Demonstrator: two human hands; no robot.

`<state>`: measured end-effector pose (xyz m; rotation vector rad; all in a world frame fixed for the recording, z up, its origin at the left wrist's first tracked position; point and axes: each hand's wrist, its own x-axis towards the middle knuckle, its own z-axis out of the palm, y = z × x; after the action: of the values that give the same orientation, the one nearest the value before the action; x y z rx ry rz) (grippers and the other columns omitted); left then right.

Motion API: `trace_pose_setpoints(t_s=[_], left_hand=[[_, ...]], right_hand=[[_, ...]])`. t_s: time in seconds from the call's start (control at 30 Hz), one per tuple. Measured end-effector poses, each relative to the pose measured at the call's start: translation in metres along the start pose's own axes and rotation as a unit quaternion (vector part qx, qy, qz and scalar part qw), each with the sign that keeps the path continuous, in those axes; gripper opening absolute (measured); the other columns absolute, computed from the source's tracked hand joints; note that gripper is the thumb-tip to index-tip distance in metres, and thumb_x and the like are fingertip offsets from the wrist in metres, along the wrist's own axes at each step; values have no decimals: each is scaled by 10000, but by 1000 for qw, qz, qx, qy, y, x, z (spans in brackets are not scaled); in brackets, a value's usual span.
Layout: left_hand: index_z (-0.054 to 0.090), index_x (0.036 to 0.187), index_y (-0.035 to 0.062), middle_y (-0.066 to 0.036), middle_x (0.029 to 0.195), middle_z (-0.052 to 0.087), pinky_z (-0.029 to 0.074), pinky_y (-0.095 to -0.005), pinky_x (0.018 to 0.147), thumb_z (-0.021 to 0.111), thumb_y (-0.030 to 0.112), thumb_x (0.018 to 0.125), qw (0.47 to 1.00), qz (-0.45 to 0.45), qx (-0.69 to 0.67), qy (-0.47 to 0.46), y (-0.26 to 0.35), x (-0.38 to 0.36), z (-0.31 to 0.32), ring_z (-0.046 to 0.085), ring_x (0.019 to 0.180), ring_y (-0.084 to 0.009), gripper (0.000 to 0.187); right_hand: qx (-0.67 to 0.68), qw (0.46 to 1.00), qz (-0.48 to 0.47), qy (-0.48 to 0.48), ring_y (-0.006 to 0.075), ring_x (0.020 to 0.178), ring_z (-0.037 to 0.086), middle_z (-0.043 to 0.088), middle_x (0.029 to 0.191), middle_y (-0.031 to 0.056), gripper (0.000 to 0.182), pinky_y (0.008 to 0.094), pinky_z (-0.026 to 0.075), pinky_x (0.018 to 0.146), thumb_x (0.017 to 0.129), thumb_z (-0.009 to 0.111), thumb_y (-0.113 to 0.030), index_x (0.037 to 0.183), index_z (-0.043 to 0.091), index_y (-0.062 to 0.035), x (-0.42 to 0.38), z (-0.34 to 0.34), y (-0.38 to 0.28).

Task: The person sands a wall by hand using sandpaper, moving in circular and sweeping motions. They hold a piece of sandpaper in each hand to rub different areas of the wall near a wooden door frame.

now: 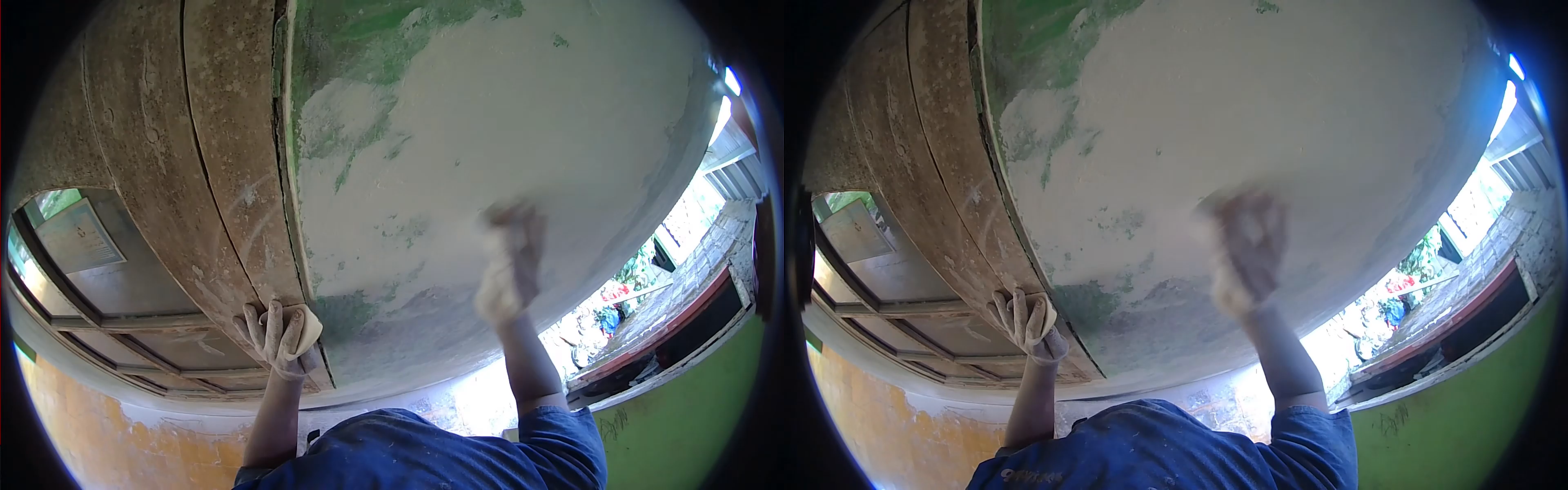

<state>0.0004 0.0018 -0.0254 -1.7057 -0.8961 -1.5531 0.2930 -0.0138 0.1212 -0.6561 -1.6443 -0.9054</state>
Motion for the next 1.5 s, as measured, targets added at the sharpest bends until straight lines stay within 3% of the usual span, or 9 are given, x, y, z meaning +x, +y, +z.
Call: trace_pose_setpoints(t_s=[0.17, 0.37, 0.5, 0.63, 0.7, 0.8, 0.97, 1.2, 1.5], left_hand=[[519, 1205, 108, -201, 1333, 477, 150, -614, 1072, 357, 212, 923, 1000, -3, -9, 4, 1, -1, 1, 290, 1300, -503, 341], [520, 1196, 123, -191, 1346, 469, 131, -616, 1076, 361, 202, 912, 1000, -9, 5, -7, 1, -3, 1, 299, 1293, -508, 335], [522, 1187, 121, -191, 1340, 476, 123, -618, 1077, 369, 200, 902, 1000, -5, 4, 1, 1, -2, 0, 307, 1286, -513, 333], [523, 1183, 118, -194, 1332, 482, 120, -618, 1077, 366, 195, 894, 1000, -11, 2, -3, 2, -1, 1, 307, 1284, -517, 338], [525, 1181, 118, -195, 1330, 484, 119, -618, 1078, 364, 193, 894, 1000, -12, 2, -4, 2, -1, 0, 308, 1284, -517, 338], [532, 1172, 112, -198, 1327, 486, 124, -616, 1079, 360, 197, 896, 1000, -18, 1, -4, 3, 0, -1, 313, 1280, -518, 335], [546, 1162, 92, -203, 1320, 490, 147, -616, 1072, 368, 213, 892, 1000, -3, 6, 3, 1, 1, 1, 327, 1271, -520, 344], [551, 1176, 95, -212, 1313, 493, 150, -616, 1067, 358, 227, 895, 1000, -14, 12, -19, 3, -1, 0, 311, 1282, -517, 366], [551, 1240, 79, -247, 1410, 356, 20, -628, 1075, 391, 288, 956, 981, 50, 9, -188, 21, 76, -19, 179, 1359, -458, 387]], right_hand=[[-83, 983, -140, -87, 323, 1250, 451, 622, 1187, 5, 262, 558, 209, 1111, 973, 419, -293, 1118, 630, -234, -40, 9, 4], [-116, 989, -17, 90, 364, 1216, 482, 614, 1193, 107, 235, 561, 269, 1061, 937, 490, -116, 1096, 651, -51, 36, -6, 43], [-45, 975, -193, -102, 321, 1235, 471, 590, 1237, 71, 227, 560, 230, 1089, 939, 497, -196, 1071, 649, -88, 6, 19, -3], [-49, 976, -180, -111, 361, 1235, 467, 596, 1237, 47, 220, 546, 255, 1065, 941, 482, -115, 1080, 652, -133, 35, -8, 13], [-185, 973, -135, -37, 353, 1248, 455, 582, 1254, 65, 218, 567, 230, 1069, 939, 492, -166, 1073, 656, -116, 64, -18, 31], [-69, 992, -100, -29, 297, 1303, 390, 513, 1332, 48, 374, 536, 189, 1115, 968, 379, -403, 1232, 556, -207, 45, 8, 16], [-102, 956, -241, -131, 296, 1275, 424, 510, 1338, 19, 473, 562, 213, 1096, 855, 541, -522, 1226, 566, -229, 22, 6, 3], [-83, 992, -16, 95, 384, 1260, 427, 571, 1235, 178, 265, 585, 206, 1071, 932, 480, -64, 1164, 605, -32, 15, 15, 34], [-36, 989, 116, -86, 394, 1282, 400, 549, 1269, 173, 238, 563, 216, 1072, 834, 584, -49, 1069, 622, -43, -153, -11, -62]])
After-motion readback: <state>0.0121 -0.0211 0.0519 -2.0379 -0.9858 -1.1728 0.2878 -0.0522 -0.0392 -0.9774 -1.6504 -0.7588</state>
